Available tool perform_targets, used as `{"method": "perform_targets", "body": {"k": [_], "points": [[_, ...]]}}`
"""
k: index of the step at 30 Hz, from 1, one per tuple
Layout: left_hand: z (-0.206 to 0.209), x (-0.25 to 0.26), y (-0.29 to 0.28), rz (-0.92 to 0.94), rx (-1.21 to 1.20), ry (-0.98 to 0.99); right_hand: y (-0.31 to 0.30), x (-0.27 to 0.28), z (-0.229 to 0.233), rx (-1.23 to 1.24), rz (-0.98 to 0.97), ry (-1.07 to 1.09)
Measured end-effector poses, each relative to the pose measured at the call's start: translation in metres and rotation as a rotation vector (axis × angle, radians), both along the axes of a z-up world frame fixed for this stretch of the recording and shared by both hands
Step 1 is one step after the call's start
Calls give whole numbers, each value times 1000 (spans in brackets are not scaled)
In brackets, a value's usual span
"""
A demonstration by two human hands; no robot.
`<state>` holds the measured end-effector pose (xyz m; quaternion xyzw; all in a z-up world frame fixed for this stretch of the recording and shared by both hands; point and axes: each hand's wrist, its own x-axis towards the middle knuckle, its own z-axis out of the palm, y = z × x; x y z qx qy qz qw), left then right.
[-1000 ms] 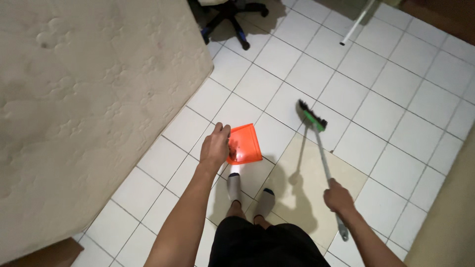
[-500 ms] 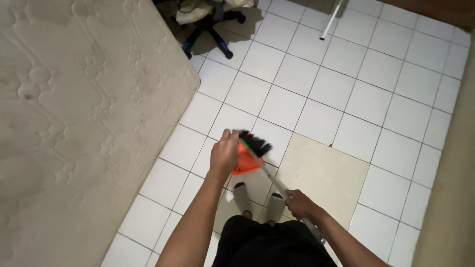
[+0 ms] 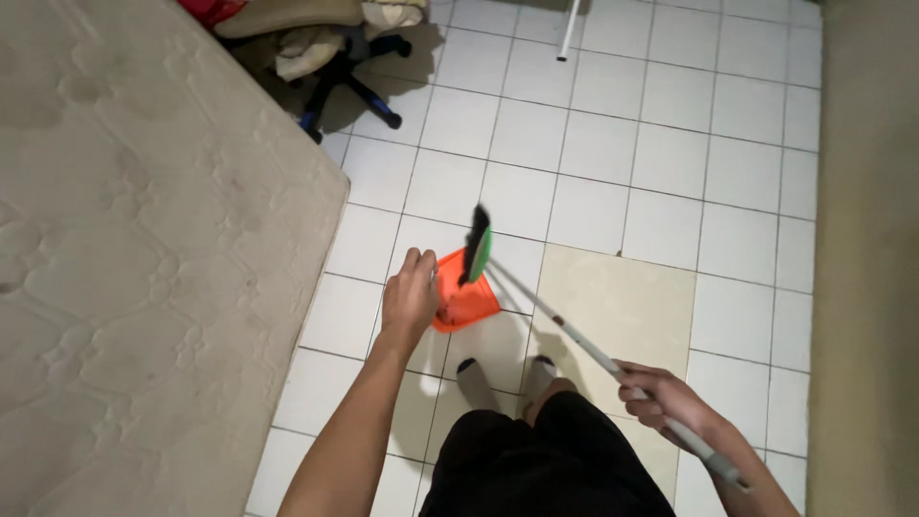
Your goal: The person sweeps the tiled floor using a broom and a dustpan, repeatedly gathering debris into the dustpan and moving the items across the floor.
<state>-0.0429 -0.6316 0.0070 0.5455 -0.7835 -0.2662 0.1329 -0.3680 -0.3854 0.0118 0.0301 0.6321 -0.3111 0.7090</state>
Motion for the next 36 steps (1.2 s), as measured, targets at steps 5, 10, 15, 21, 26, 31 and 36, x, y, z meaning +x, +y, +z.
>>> {"method": "perform_targets", "body": {"k": [5, 10, 15, 21, 26, 31, 36], "points": [[1, -31, -24, -30, 48, -41, -4, -7, 12, 3, -28, 246], [-4, -64, -42, -39, 35, -64, -21, -32, -22, -8, 92, 546], [2, -100, -54, -61, 141, -77, -33, -72, -50, 82, 287, 878], [14, -144, -69, -72, 158, -89, -44, -123, -75, 166, 362, 926], [9, -160, -85, -71, 98, -110, -48, -142, -119, 124, 411, 842], [1, -167, -97, -34, 76, -117, -47, -141, -175, 85, 499, 724], [0, -175, -97, -34, 79, -203, -50, -110, -186, -101, 535, 443]]}}
